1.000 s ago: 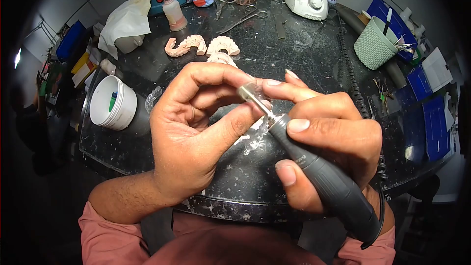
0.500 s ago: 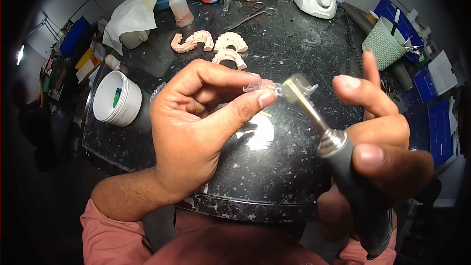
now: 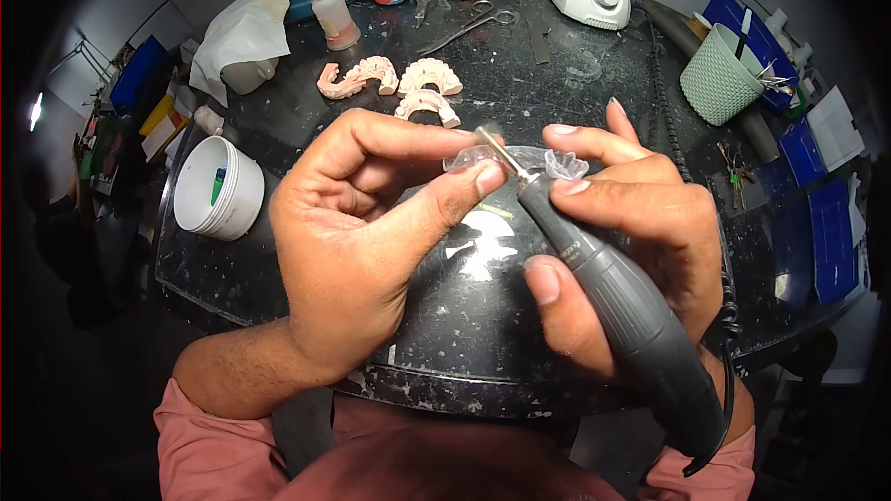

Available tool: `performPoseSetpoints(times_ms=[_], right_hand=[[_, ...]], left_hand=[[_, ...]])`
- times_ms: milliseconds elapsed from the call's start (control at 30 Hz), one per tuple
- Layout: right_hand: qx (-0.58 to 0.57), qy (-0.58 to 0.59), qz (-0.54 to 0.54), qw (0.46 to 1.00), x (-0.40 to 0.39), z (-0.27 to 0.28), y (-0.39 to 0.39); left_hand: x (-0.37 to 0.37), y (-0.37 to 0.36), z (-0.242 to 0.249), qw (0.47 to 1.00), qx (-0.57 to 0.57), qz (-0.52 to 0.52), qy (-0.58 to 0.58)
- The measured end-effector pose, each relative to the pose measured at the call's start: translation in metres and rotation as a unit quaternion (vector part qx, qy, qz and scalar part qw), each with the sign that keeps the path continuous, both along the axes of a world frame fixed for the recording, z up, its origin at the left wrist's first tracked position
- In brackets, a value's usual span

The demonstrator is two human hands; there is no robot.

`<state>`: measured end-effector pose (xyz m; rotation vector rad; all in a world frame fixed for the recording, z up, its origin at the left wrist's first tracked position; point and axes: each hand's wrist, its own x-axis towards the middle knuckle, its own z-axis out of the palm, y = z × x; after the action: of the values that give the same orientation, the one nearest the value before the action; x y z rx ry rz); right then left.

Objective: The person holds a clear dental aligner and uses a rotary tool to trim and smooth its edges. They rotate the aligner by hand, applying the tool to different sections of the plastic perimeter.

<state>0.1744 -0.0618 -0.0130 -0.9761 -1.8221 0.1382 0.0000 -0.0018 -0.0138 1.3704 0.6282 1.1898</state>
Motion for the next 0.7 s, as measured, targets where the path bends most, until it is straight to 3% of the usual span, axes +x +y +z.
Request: performPoseSetpoints(times_ms=[133, 233, 333, 467, 533, 567, 633, 700], right_hand=[[0.051, -0.106, 0.001, 0.993, 0.005, 0.014, -0.005], [0.007, -0.001, -0.091, 0.996, -0.024, 0.022, -0.027], [0.032, -0.085, -0.031, 0.995, -0.008, 0.023, -0.019], [-0.008, -0.081, -0.064, 0.995, -0.02, 0.02, -0.02], [0.084, 0.237, 0.023, 0.968, -0.03, -0.006, -0.008], [0.084, 0.237, 0.024, 0.968, -0.023, -0.002, -0.006], [0.052, 0.013, 0.047, 0.997, 0.0, 0.01, -0.005], [0.046, -0.037, 0.046, 0.997, 0.002, 0.012, -0.005]], left_hand=[[0.0, 0.001, -0.001, 1.0, 0.009, -0.002, -0.013], [0.0, 0.003, 0.0, 1.0, 0.01, 0.005, 0.002], [0.001, 0.005, -0.008, 0.998, 0.065, 0.001, -0.01], [0.0, 0.005, -0.008, 0.993, 0.114, 0.014, 0.009], [-0.001, 0.005, -0.007, 0.992, 0.129, 0.013, 0.011], [-0.002, 0.005, -0.007, 0.991, 0.136, 0.012, 0.012], [-0.002, 0.005, -0.008, 0.99, 0.141, 0.003, 0.003], [-0.001, 0.005, -0.008, 0.989, 0.147, -0.003, -0.017]])
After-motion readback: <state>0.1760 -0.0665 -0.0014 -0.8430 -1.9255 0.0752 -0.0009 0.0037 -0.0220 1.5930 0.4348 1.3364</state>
